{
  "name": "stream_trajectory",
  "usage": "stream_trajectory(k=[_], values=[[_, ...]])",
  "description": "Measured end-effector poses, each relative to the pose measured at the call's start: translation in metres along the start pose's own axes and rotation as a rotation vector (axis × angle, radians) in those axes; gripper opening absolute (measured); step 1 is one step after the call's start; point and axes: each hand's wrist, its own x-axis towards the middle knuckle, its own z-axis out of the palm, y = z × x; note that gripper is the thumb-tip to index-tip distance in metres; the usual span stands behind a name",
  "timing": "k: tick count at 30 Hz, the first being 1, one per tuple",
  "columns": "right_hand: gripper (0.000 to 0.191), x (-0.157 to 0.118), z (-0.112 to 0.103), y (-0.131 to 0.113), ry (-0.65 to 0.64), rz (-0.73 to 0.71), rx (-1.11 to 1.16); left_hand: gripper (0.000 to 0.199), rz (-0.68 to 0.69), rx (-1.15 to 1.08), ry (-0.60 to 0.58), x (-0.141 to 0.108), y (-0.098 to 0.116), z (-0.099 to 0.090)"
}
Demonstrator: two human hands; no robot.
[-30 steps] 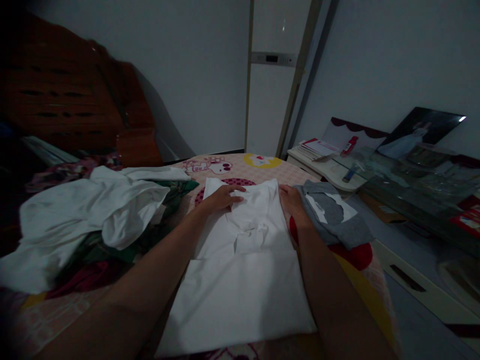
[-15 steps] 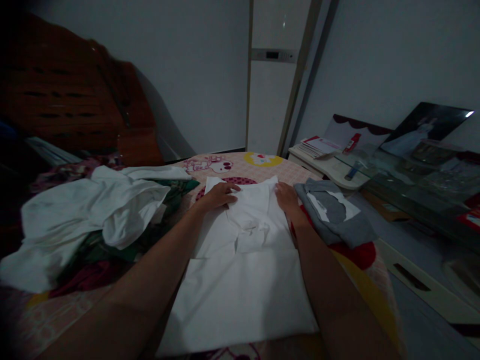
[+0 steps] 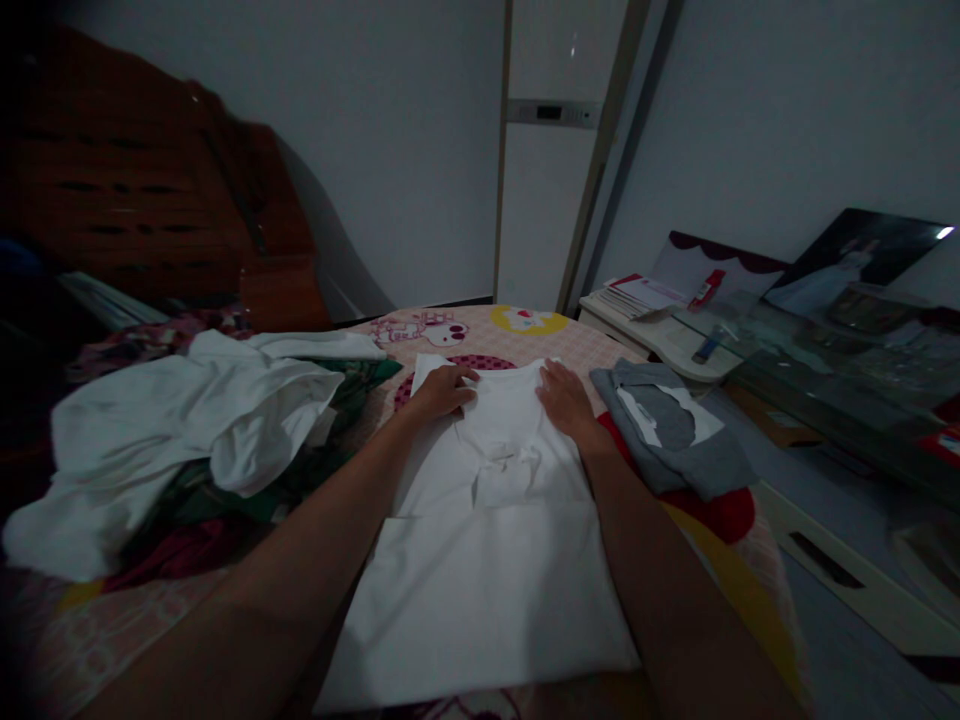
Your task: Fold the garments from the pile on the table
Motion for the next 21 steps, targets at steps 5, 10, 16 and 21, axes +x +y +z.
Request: stream_trajectory(k=[5,10,16,21], values=[[0.050,0.001,0.006,0.001,-0.092,-0.001,-0.010,0.037,-0.012,-0.018,0.008,-0.001,-0.001,-0.001],[0.052,-0.001,-0.004,0.003,-0.063,-0.042,0.047,0.034,0.032,0.003,0.118,0.000,-0.003,-0.002],[0.050,-0.007,-0.005,-0.005,-0.143,-0.065,0.052,0.033,-0.045,-0.031,0.095,0.000,-0.003,-0.003],[0.043,-0.007,-0.008,-0.007,-0.078,0.012,0.245,0.028,-0.141,-0.171,0.096,0.002,-0.014,-0.012]])
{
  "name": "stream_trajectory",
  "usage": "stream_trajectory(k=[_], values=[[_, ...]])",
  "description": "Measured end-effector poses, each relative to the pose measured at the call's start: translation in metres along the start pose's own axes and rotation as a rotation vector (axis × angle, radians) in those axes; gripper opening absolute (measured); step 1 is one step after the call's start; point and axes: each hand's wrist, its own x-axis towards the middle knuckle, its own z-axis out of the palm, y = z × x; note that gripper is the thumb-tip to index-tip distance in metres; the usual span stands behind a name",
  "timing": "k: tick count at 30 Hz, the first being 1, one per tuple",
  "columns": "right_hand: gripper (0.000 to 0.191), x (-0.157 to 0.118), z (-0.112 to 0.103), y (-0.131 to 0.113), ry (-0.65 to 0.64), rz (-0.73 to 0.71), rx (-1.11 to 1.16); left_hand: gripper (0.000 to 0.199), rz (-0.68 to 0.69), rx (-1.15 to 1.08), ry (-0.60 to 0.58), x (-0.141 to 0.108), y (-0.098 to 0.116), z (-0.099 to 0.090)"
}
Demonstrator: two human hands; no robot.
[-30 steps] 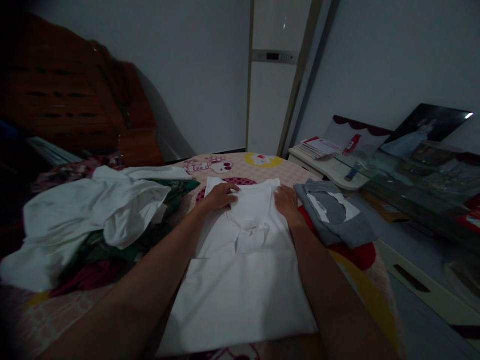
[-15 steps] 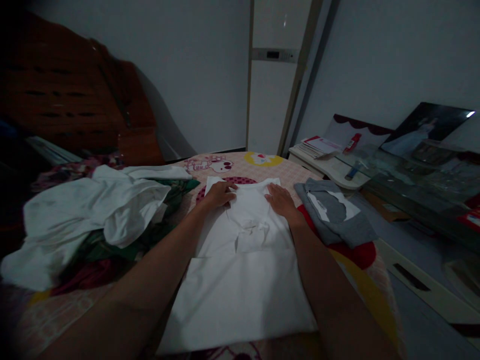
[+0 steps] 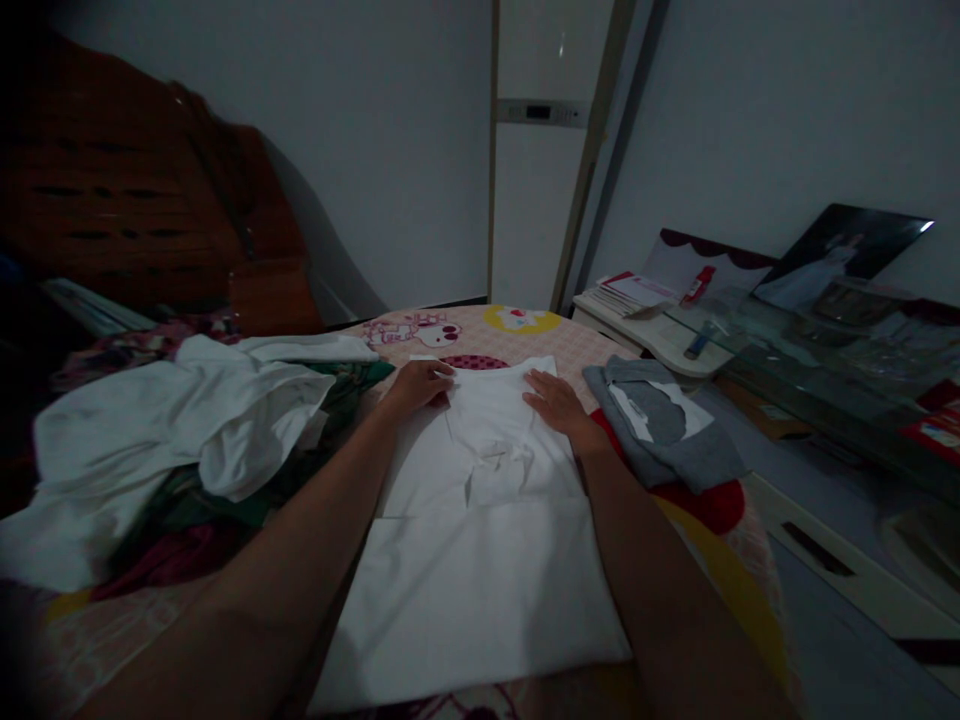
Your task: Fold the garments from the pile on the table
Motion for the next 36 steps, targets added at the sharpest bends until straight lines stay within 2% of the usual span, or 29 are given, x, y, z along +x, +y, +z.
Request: stream_trajectory(k=[3,6,8,11,16,22,28,33,36], values=[[0.034,0.000,-0.016,0.000,0.084,0.074,0.254,0.021,-0.065,-0.163,-0.039,0.004,-0.007,-0.004],[0.030,-0.001,-0.036,-0.007,0.137,0.182,0.531,0.021,-0.031,-0.123,-0.090,0.005,-0.008,-0.005],[0.030,-0.003,-0.048,-0.018,0.048,0.200,0.690,0.022,0.015,-0.050,-0.111,0.004,-0.006,-0.005],[0.032,-0.006,-0.055,-0.041,-0.218,0.146,0.823,0.020,0.051,0.028,-0.105,0.001,-0.003,-0.005],[0.034,-0.008,-0.046,-0.073,-0.527,0.097,0.877,0.021,0.054,0.074,-0.084,0.000,-0.001,-0.005],[0.030,-0.009,-0.031,-0.073,-0.851,0.049,0.833,0.025,0.074,0.164,-0.048,0.000,0.000,-0.003],[0.025,-0.012,-0.022,-0.076,-0.989,0.035,0.804,0.026,0.113,0.223,-0.022,0.003,-0.003,0.000],[0.026,-0.012,-0.026,-0.080,-0.927,0.030,0.828,0.026,0.130,0.210,-0.025,0.004,-0.005,0.000],[0.029,-0.014,-0.025,-0.083,-0.964,0.049,0.836,0.026,0.128,0.202,-0.017,0.004,-0.004,0.000]])
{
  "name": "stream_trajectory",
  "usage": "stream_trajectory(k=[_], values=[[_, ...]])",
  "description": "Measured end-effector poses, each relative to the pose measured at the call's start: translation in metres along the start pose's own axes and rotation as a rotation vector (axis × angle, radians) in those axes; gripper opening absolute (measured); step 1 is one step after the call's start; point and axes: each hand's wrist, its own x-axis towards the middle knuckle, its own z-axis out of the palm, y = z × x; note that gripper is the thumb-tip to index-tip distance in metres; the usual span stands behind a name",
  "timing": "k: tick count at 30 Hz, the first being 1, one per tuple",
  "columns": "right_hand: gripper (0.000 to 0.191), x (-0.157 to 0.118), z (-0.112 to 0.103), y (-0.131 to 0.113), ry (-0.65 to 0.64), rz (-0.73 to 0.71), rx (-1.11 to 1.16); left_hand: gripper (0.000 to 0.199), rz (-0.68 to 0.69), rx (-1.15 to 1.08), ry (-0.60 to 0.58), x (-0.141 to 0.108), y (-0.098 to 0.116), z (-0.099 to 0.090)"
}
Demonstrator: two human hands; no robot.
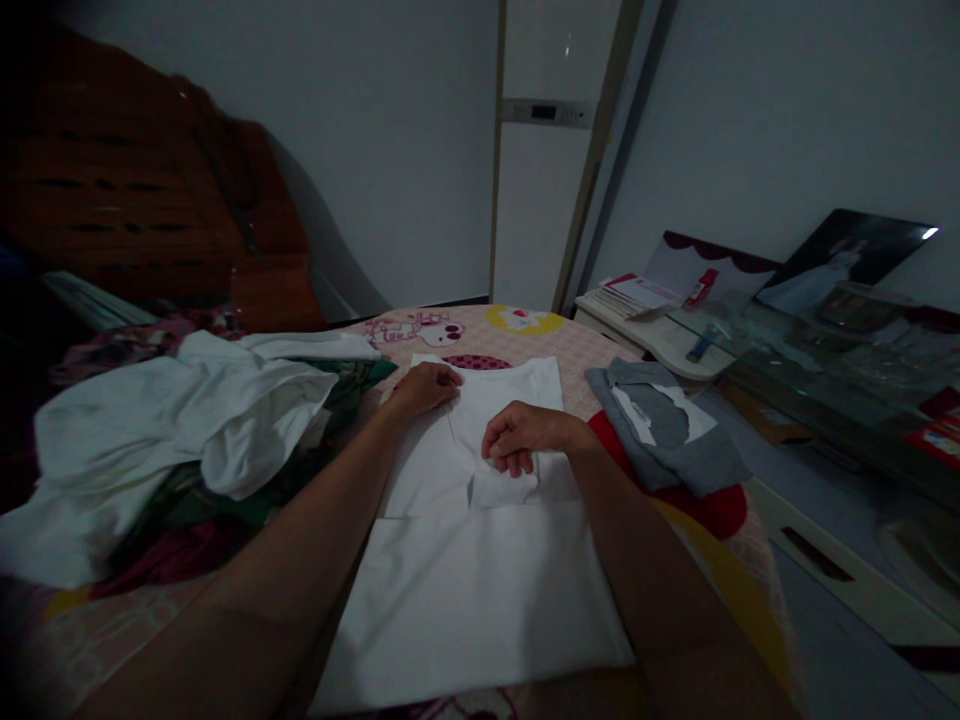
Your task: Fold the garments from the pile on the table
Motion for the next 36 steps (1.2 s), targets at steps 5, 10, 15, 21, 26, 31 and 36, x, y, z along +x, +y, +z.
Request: stream_trajectory(k=[5,10,15,21,26,31,36], values=[[0.034,-0.001,0.003,0.000,-0.011,0.018,0.024,0.027,-0.003,0.001,-0.002,0.000,0.002,0.000],[0.039,-0.008,-0.006,-0.001,0.065,-0.032,0.044,0.028,-0.005,0.055,-0.014,0.000,0.003,-0.001],[0.039,-0.001,-0.006,0.004,0.049,0.058,-0.036,0.027,0.001,0.062,-0.016,0.001,0.001,-0.001],[0.042,-0.017,-0.015,-0.007,0.136,-0.011,-0.029,0.026,-0.022,-0.053,-0.025,0.001,-0.001,-0.004],[0.035,-0.036,-0.023,-0.021,0.245,-0.041,-0.106,0.016,0.018,-0.242,-0.039,0.000,0.008,-0.010],[0.025,-0.025,-0.012,-0.018,0.122,0.167,-0.203,0.008,0.127,-0.490,-0.327,-0.002,0.013,-0.006],[0.019,-0.010,-0.004,-0.012,0.117,0.225,-0.239,0.010,0.146,-0.481,-0.488,-0.002,0.015,-0.002]])
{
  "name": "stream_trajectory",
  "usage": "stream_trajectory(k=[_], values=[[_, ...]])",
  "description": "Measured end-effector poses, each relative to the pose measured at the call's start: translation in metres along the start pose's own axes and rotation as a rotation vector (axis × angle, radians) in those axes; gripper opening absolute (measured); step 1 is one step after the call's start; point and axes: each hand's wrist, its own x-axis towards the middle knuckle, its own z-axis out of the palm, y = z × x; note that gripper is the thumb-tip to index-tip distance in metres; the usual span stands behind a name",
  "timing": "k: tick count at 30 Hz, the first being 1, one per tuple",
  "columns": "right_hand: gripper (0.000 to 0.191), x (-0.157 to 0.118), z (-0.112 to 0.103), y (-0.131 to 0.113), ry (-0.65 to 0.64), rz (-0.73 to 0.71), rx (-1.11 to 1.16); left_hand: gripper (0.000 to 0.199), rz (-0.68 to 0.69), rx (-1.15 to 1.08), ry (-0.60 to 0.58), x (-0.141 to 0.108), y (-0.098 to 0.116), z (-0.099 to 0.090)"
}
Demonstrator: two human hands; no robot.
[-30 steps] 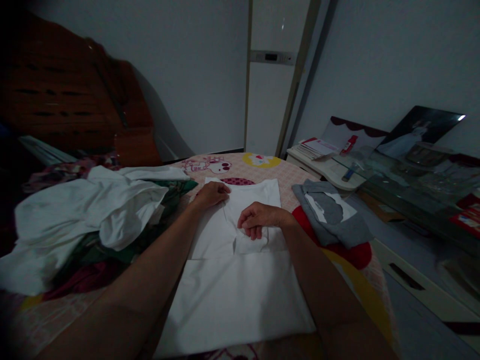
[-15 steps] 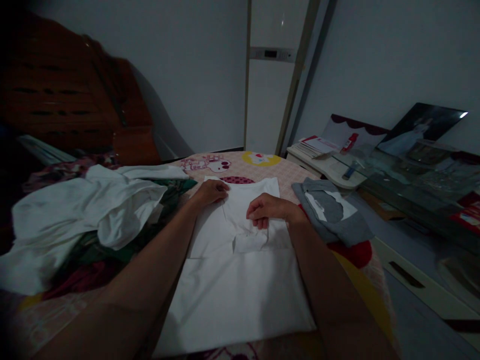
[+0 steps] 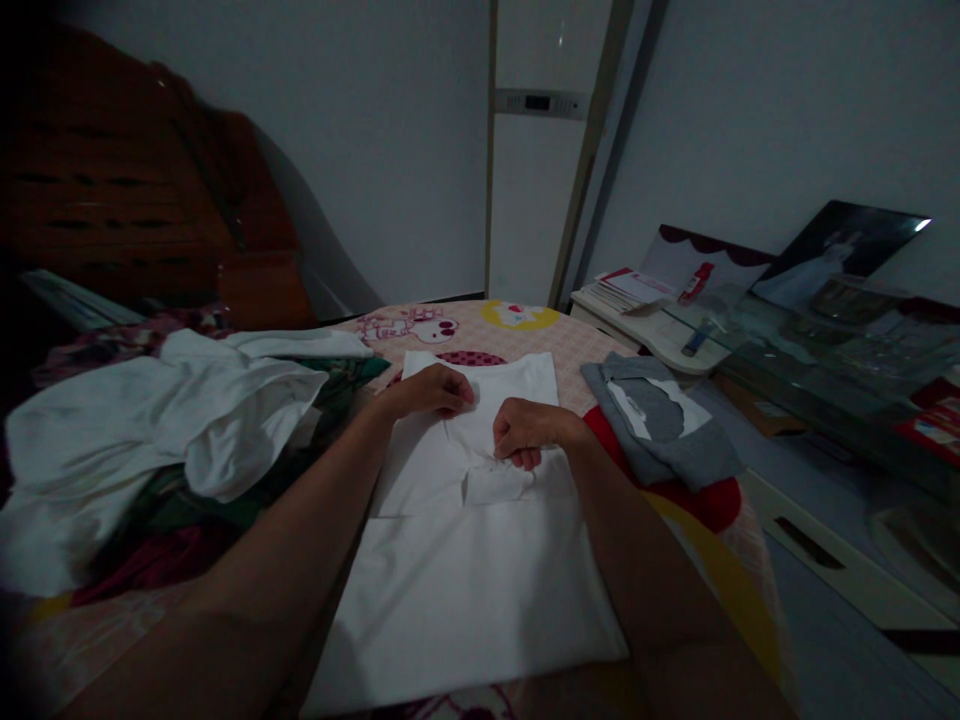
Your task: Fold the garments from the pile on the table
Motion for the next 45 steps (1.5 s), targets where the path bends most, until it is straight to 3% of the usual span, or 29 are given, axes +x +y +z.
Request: stream_trajectory(k=[3,7,12,15,18,21,27,31,45], values=[[0.022,-0.005,-0.008,0.004,0.070,-0.052,0.061,0.009,0.025,0.011,-0.109,-0.002,0.016,0.006],[0.020,-0.016,-0.021,0.014,0.091,-0.010,0.035,0.011,-0.021,0.072,-0.374,-0.006,0.040,0.023],[0.015,-0.015,-0.023,0.022,0.054,0.015,-0.014,0.031,0.078,0.386,-0.523,-0.010,0.057,0.049],[0.013,-0.013,-0.022,0.022,0.046,0.028,-0.033,0.026,0.124,0.568,-0.506,-0.011,0.062,0.064],[0.012,-0.015,-0.022,0.019,0.038,0.039,-0.031,0.014,0.142,0.610,-0.415,-0.009,0.061,0.073],[0.013,-0.019,-0.022,0.015,0.047,0.046,-0.030,0.013,0.144,0.519,-0.350,-0.006,0.056,0.069],[0.017,-0.021,-0.018,0.008,0.048,0.083,-0.106,0.008,0.014,0.137,-0.377,-0.006,0.041,0.046],[0.022,-0.019,-0.018,0.009,0.052,0.081,-0.146,0.008,-0.013,-0.022,-0.381,-0.004,0.033,0.041],[0.033,-0.005,0.000,-0.001,0.168,0.134,-0.398,0.011,-0.056,-0.108,-0.356,-0.002,0.028,0.043]])
